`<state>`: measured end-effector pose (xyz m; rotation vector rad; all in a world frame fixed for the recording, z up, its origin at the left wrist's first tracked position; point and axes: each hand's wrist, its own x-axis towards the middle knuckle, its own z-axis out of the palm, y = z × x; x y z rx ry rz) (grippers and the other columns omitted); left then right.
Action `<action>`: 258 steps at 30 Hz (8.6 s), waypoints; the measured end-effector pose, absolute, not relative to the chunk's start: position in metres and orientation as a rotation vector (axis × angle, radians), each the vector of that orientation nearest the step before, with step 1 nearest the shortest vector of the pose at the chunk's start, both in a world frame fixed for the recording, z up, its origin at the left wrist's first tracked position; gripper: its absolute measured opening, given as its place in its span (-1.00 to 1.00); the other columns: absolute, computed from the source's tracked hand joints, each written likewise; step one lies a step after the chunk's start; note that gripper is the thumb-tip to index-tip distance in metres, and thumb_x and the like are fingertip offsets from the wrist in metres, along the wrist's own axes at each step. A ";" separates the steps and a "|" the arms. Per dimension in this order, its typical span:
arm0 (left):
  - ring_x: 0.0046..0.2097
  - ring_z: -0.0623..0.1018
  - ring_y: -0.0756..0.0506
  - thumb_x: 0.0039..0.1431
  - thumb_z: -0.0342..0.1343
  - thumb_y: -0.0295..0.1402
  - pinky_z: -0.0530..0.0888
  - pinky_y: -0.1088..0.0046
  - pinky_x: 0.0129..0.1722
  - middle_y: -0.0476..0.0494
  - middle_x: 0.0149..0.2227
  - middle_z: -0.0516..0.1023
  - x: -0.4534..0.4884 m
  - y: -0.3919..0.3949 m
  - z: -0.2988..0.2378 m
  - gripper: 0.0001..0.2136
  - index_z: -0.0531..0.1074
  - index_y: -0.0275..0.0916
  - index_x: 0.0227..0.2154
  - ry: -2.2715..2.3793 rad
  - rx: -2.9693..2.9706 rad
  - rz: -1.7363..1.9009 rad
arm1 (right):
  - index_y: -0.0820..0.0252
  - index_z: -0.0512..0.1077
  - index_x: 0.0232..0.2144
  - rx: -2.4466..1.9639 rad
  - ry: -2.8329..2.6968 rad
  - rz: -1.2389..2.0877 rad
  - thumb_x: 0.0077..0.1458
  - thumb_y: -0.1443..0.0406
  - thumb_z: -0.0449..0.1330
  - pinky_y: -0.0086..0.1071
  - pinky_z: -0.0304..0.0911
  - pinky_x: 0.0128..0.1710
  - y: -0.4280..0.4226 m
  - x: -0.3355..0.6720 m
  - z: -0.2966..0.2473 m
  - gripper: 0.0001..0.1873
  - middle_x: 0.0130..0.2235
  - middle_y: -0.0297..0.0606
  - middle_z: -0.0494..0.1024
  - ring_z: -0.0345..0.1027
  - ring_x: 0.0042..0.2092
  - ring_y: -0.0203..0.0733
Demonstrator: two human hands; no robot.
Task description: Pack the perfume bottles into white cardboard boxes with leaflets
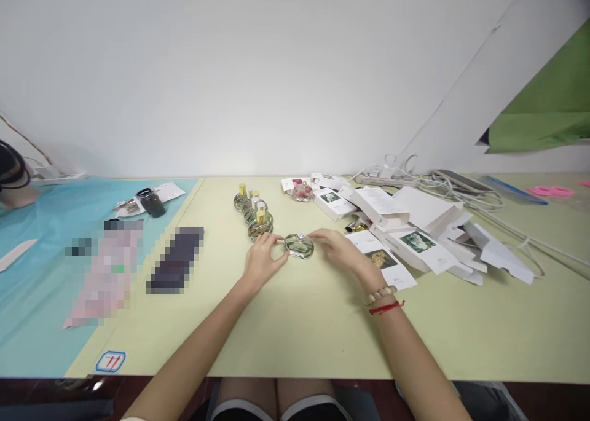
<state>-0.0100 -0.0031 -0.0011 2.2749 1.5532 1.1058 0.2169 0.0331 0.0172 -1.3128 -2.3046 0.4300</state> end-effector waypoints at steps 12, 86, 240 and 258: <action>-0.02 0.35 -0.11 0.09 0.04 -0.21 0.36 0.37 -0.10 -0.12 -0.09 0.36 0.002 -0.009 -0.001 -0.66 0.23 -0.14 -0.07 1.614 2.252 1.156 | 0.21 0.33 -0.11 -1.924 -2.214 -0.381 -0.14 0.31 0.15 0.06 -0.33 0.12 0.031 0.240 0.006 -0.55 -0.14 -0.10 0.45 0.24 -0.07 0.01; -0.06 0.39 -0.09 0.18 -0.10 -0.47 0.34 0.36 -0.10 -0.12 -0.09 0.40 0.000 -0.005 -0.002 -0.68 0.20 -0.15 0.00 1.378 2.303 1.063 | 0.13 0.37 -0.18 -1.214 -2.105 0.589 -0.10 0.10 0.23 -0.36 0.23 -0.27 0.014 0.175 0.032 -0.59 -0.23 -0.24 0.50 0.36 -0.22 -0.16; -0.13 0.40 -0.12 0.07 -0.03 -0.38 0.36 0.32 -0.15 -0.14 -0.17 0.40 0.006 -0.012 -0.003 -0.69 0.22 -0.18 -0.07 1.415 2.336 0.937 | 0.20 0.49 -0.36 -1.669 -2.173 0.416 -0.16 0.45 0.12 -0.34 0.16 -0.38 0.046 0.233 0.017 -0.74 -0.40 -0.17 0.53 0.36 -0.39 -0.18; -0.04 0.41 -0.11 0.21 -0.11 -0.27 0.35 0.30 -0.07 -0.15 -0.07 0.42 0.005 -0.007 -0.007 -0.70 0.18 -0.18 -0.01 1.271 2.125 1.055 | 0.08 0.54 -0.35 -0.867 -1.889 0.821 -0.04 0.18 0.20 -0.35 0.26 -0.28 0.027 0.175 0.050 -0.80 -0.34 -0.25 0.50 0.36 -0.29 -0.24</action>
